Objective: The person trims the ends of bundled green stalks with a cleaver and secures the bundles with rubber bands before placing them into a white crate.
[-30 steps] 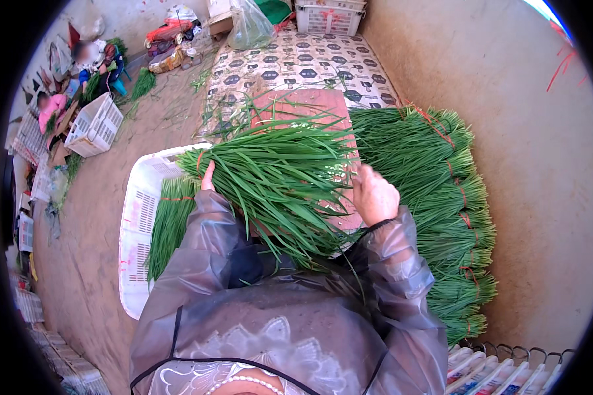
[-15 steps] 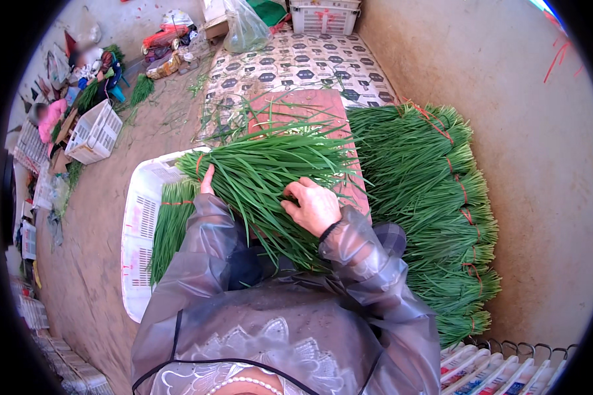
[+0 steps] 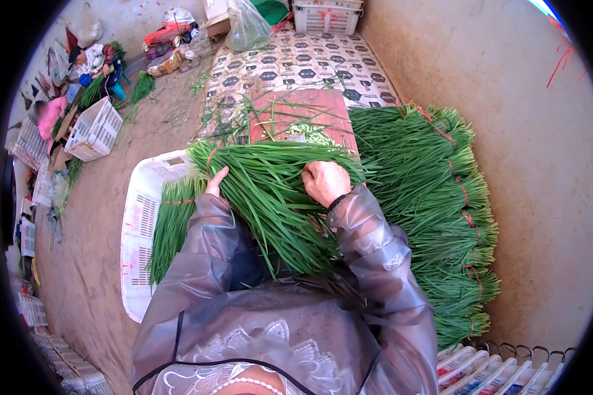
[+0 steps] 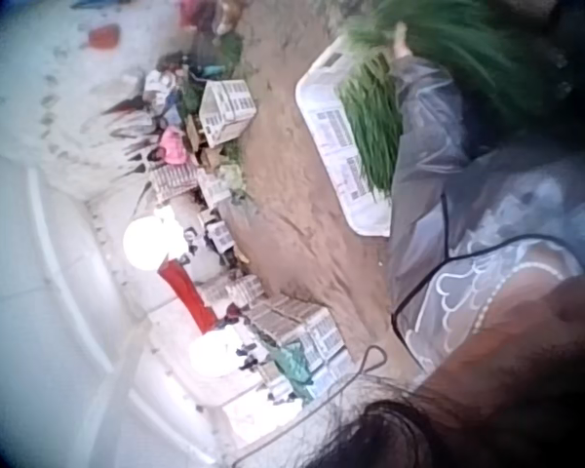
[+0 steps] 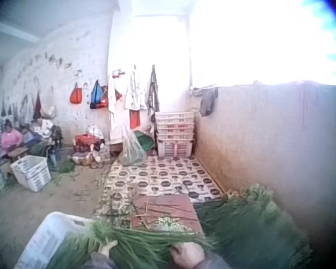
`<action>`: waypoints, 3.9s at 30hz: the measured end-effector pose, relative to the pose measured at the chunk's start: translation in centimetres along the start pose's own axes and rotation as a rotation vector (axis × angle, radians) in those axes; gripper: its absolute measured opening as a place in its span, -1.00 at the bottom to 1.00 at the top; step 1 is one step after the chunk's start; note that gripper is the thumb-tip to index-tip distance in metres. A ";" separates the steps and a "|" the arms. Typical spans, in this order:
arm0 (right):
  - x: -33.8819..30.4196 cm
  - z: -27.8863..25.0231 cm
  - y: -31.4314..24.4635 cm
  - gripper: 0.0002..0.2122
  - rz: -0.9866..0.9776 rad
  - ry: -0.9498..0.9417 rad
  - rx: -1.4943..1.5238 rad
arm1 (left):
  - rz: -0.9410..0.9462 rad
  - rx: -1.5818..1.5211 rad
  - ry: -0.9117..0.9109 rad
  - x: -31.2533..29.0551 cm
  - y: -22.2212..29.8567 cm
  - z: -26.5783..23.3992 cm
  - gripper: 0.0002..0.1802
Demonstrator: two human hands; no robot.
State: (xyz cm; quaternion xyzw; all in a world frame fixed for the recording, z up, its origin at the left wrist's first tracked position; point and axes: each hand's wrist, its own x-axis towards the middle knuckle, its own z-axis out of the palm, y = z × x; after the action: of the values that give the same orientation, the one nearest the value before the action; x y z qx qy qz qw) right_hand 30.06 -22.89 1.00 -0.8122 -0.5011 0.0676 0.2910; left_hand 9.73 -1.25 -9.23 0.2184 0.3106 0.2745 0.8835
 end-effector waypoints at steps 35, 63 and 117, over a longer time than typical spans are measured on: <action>-7.2 -9.3 -2.3 -0.83 0.089 -0.376 0.469 | -0.186 -0.083 -0.008 2.6 -0.1 -2.7 -0.59; -1.8 2.3 -1.7 -0.90 -0.242 0.088 0.074 | -0.159 -0.125 -0.049 2.7 -0.2 -2.7 -0.63; 5.1 1.0 -5.1 -0.92 -0.058 -0.302 0.984 | 0.269 0.012 -0.334 -3.2 -0.4 4.1 -0.20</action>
State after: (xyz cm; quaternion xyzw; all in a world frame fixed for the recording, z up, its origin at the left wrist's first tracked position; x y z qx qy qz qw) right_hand 28.20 -16.48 3.84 -0.5461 -0.4688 0.4038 0.5647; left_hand 10.47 -4.39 -5.18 0.3056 0.1297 0.3479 0.8768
